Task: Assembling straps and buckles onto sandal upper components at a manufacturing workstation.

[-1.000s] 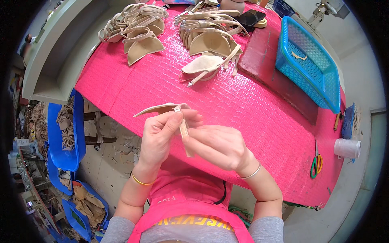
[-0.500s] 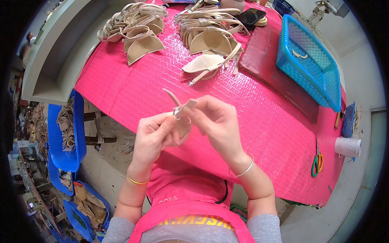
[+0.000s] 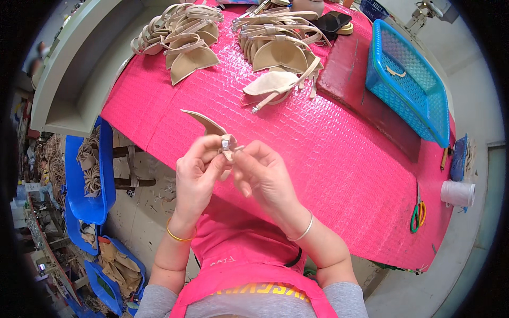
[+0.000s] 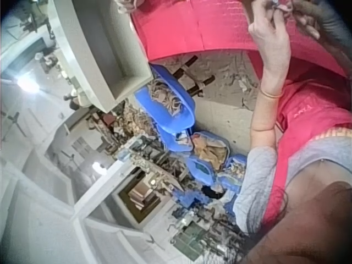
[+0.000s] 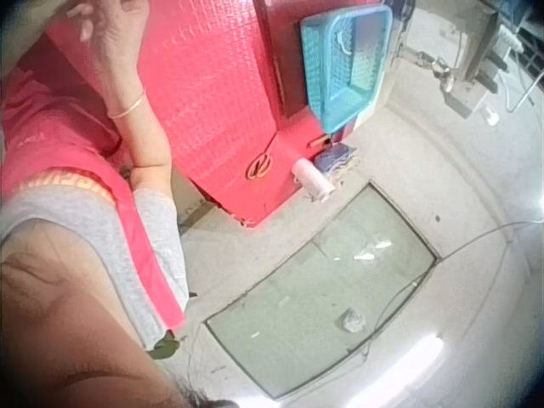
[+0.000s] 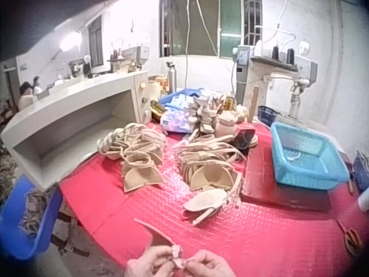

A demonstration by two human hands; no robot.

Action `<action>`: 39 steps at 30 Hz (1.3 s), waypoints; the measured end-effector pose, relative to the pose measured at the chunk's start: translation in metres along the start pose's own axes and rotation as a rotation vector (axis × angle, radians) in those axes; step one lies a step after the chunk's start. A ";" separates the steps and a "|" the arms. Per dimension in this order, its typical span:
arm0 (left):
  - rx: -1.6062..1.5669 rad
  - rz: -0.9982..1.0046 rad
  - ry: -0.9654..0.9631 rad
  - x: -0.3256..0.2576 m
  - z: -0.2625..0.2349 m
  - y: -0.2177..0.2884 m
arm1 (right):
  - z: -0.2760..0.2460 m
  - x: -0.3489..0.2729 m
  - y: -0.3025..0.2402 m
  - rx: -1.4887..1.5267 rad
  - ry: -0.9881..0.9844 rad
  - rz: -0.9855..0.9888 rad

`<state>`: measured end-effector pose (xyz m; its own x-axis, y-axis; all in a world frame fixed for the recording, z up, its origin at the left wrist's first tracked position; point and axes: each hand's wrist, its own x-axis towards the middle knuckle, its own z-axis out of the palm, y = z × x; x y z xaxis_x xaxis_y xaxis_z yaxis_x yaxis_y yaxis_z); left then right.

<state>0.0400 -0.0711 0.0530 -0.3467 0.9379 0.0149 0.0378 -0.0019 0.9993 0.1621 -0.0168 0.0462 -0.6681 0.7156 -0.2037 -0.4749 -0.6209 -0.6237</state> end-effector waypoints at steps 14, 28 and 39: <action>0.424 0.321 0.091 0.005 -0.001 -0.015 | -0.009 0.010 0.007 -0.111 0.083 0.059; 0.479 0.511 -0.068 0.011 -0.018 -0.015 | -0.008 0.026 -0.010 -0.316 -0.076 0.168; 0.393 0.290 -0.074 0.033 -0.028 -0.017 | -0.014 0.059 -0.017 -0.461 0.030 -0.082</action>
<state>0.0015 -0.0502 0.0370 -0.2026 0.9402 0.2738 0.4786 -0.1489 0.8653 0.1391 0.0408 0.0340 -0.6187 0.7698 -0.1572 -0.2169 -0.3597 -0.9075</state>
